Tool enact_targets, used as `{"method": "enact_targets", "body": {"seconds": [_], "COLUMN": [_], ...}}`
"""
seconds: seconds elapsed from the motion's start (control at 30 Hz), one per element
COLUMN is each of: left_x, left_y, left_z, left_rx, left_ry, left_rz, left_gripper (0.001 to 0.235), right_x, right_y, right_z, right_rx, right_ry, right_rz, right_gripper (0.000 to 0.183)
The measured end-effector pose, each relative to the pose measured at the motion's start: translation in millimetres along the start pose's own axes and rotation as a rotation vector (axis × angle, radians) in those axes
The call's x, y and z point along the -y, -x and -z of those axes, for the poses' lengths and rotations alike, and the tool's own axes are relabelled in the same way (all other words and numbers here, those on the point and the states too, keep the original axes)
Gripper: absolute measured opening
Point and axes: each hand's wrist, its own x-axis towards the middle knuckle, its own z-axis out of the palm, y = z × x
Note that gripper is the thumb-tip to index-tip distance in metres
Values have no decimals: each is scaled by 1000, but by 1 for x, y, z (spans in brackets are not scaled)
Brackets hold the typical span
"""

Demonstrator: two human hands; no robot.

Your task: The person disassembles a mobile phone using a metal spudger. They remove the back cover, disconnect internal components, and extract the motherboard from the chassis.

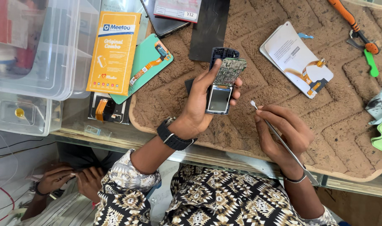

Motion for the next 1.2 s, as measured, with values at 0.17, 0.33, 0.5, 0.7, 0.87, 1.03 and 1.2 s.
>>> {"method": "enact_targets", "body": {"seconds": [0.17, 0.33, 0.5, 0.7, 0.87, 1.03, 1.2], "left_x": [0, -3, -2, -5, -12, -10, 15], "left_y": [3, 6, 5, 5, -3, -31, -63], "left_z": [1, 1, 0, -5, -6, -21, -47], "left_rx": [57, 58, 33, -38, -37, -10, 5], "left_ry": [5, 64, 85, -93, -200, 10, -41], "left_rz": [-54, -37, -47, -228, -419, -329, -434], "left_gripper": [26, 29, 25, 25, 28, 29, 30], "right_x": [1, 0, 7, 8, -8, -29, -32], "right_y": [1, 0, -4, -9, -6, -27, -32], "right_z": [1, 0, 2, 5, -2, -6, -10], "right_rx": [-9, -21, -12, 134, 337, 306, 112], "right_ry": [0, -6, 2, -392, -708, -351, -332], "right_rz": [-5, -5, -24, -110, -179, -415, -273], "right_gripper": [13, 13, 10, 39, 66, 34, 43]}}
